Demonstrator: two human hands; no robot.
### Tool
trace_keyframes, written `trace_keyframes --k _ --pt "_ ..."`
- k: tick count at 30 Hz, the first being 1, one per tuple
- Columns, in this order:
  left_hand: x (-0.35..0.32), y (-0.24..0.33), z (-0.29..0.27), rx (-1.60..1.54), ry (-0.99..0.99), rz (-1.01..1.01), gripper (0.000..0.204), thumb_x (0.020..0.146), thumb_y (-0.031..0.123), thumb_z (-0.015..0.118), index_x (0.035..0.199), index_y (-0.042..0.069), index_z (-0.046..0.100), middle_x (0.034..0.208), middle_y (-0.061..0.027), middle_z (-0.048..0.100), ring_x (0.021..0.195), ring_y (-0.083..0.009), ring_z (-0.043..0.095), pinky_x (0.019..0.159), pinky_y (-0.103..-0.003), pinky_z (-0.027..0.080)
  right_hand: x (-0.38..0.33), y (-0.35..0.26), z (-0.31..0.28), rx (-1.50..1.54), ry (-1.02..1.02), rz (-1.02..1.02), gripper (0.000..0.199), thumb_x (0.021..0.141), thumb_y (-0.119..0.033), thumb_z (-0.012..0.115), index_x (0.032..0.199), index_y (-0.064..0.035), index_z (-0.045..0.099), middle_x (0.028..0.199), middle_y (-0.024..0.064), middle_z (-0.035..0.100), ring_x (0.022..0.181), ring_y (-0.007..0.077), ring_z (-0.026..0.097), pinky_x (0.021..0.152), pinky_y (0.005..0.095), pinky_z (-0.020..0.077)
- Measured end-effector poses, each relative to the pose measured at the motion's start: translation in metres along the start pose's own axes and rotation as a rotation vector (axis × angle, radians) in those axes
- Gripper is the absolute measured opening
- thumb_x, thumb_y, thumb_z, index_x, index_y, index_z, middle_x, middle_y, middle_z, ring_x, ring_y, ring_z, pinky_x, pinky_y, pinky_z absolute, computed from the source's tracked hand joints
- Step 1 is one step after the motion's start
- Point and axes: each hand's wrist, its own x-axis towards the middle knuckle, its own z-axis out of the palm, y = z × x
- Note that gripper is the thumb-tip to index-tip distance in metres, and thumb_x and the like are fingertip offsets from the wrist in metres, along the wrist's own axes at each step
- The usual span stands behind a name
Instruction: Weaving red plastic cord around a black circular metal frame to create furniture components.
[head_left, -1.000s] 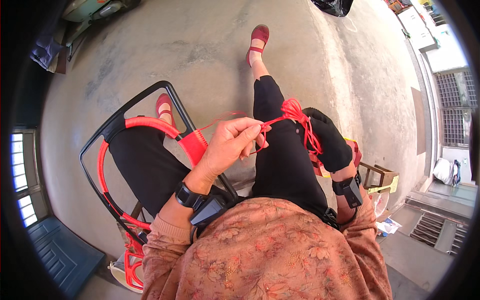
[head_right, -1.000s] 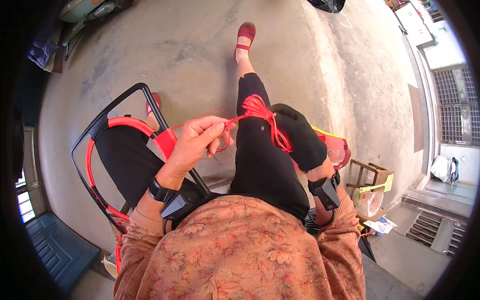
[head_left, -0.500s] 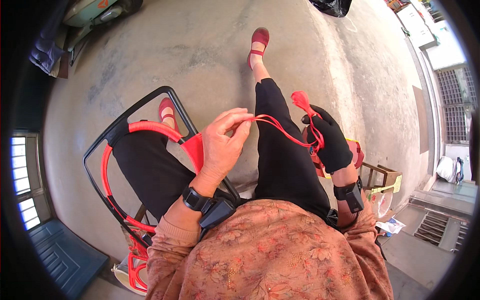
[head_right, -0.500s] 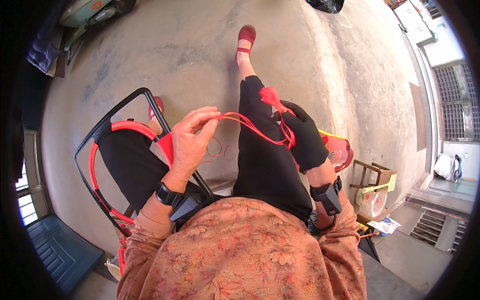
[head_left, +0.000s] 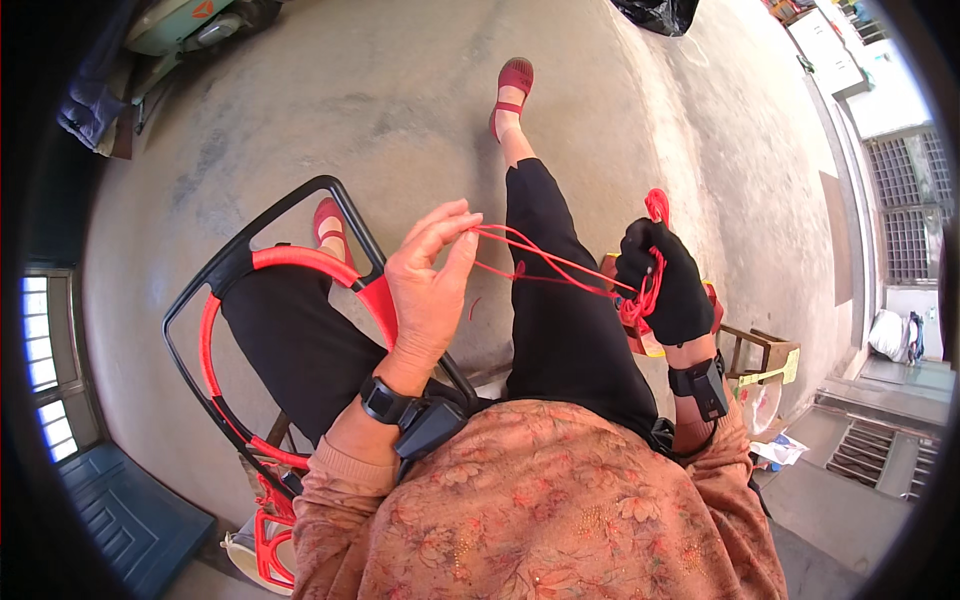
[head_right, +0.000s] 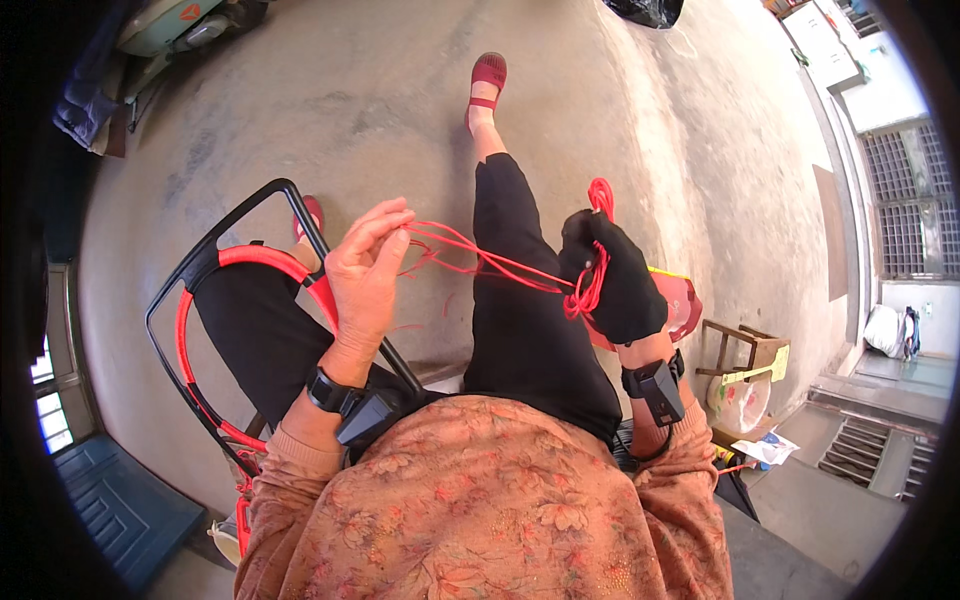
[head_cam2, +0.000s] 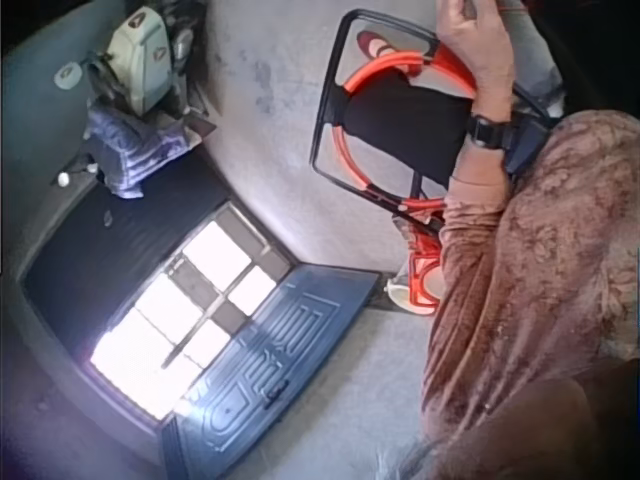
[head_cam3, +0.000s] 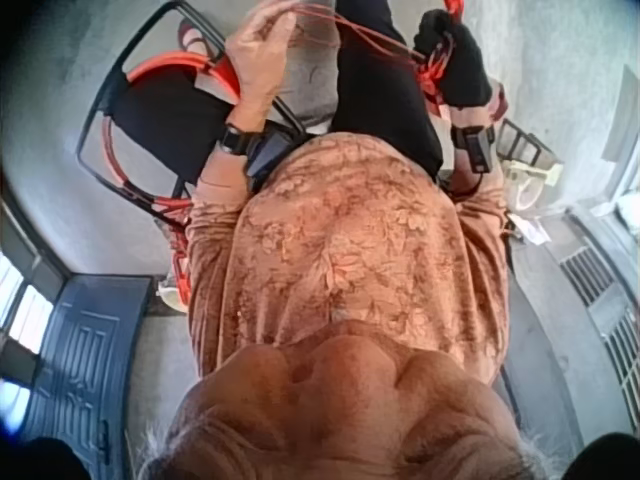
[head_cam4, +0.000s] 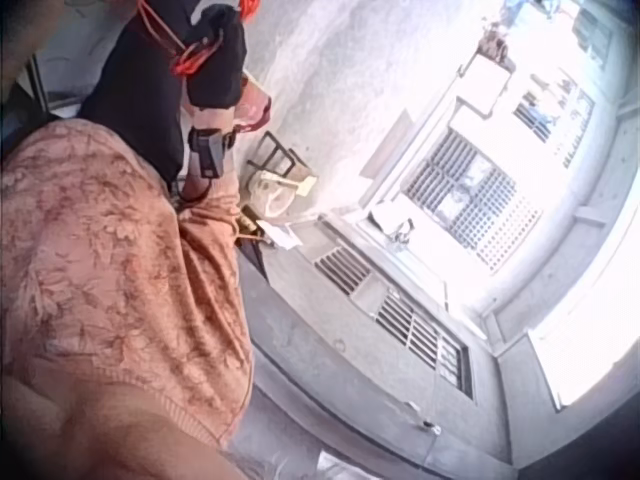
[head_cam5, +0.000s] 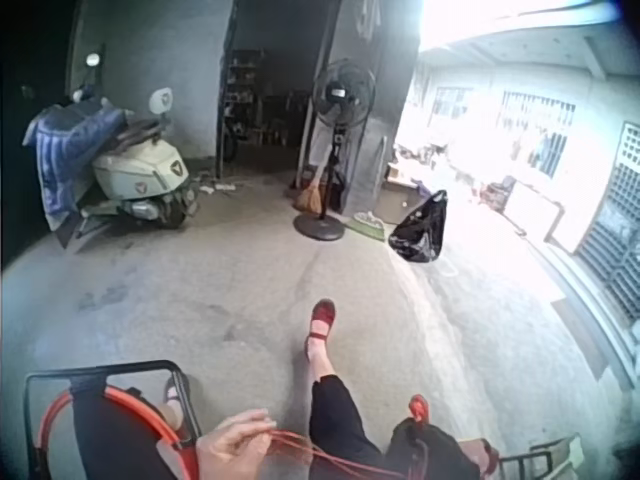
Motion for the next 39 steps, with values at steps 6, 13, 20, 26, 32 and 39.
trace_keyframes --k 6,13,20,26,32,39 --pt "-0.003 0.001 -0.002 -0.100 -0.167 -0.286 0.016 0.090 -0.001 0.060 0.103 -0.003 0.069 0.093 -0.0047 0.071 0.083 -0.0093 0.065 0.074 -0.024 0.052 -0.007 -0.016 -0.008 -0.402 0.171 -0.010 0.028 0.098 -0.031 0.053 0.101 -0.0032 0.058 0.067 -0.0040 0.047 0.059 0.0057 0.045 0.053 0.0221 0.0348" --pt "-0.016 -0.002 0.006 0.487 -0.524 -0.191 0.010 0.084 0.004 0.065 0.091 0.001 0.070 0.067 -0.0031 0.066 0.061 -0.0074 0.061 0.058 -0.024 0.047 -0.030 -0.031 -0.043 -0.896 0.374 0.011 0.022 0.094 -0.024 0.062 0.098 -0.0021 0.066 0.066 -0.0022 0.054 0.059 0.0046 0.049 0.055 0.0215 0.0369" --pt "0.000 -0.012 0.002 0.499 -0.226 -0.266 0.011 0.084 0.012 0.067 0.086 0.001 0.068 0.066 -0.0032 0.065 0.058 -0.0068 0.056 0.055 -0.025 0.044 -0.047 -0.028 -0.095 -1.356 0.498 -0.146 0.029 0.090 -0.020 0.069 0.108 0.0027 0.066 0.087 0.0064 0.068 0.076 0.0096 0.060 0.071 0.0281 0.0494" --pt "-0.007 -0.016 0.004 0.660 -1.251 -0.322 0.028 0.085 0.027 0.069 0.089 0.000 0.069 0.078 -0.0124 0.069 0.073 -0.0217 0.065 0.066 -0.035 0.050 -0.056 -0.012 -0.125 -1.470 0.348 -0.018 0.045 0.086 -0.030 0.072 0.119 -0.0004 0.065 0.104 0.0196 0.071 0.098 0.0253 0.069 0.085 0.0333 0.0523" --pt "-0.017 -0.031 0.010 0.802 -0.762 -0.130 0.026 0.090 0.025 0.064 0.097 0.000 0.068 0.091 -0.0170 0.067 0.085 -0.0312 0.066 0.076 -0.040 0.050 -0.023 0.048 -0.109 -1.204 0.352 0.281 0.051 0.086 -0.029 0.071 0.127 -0.0005 0.060 0.097 0.0193 0.071 0.090 0.0237 0.069 0.079 0.0329 0.0525" --pt "-0.017 -0.028 0.022 0.486 -0.470 -0.067 0.013 0.087 0.007 0.067 0.098 0.000 0.068 0.084 -0.0105 0.067 0.069 -0.0175 0.065 0.064 -0.029 0.051 -0.008 0.056 -0.094 -1.142 0.284 0.047 0.032 0.086 -0.021 0.069 0.110 0.0003 0.068 0.084 0.0082 0.068 0.074 0.0108 0.060 0.066 0.0279 0.0480"
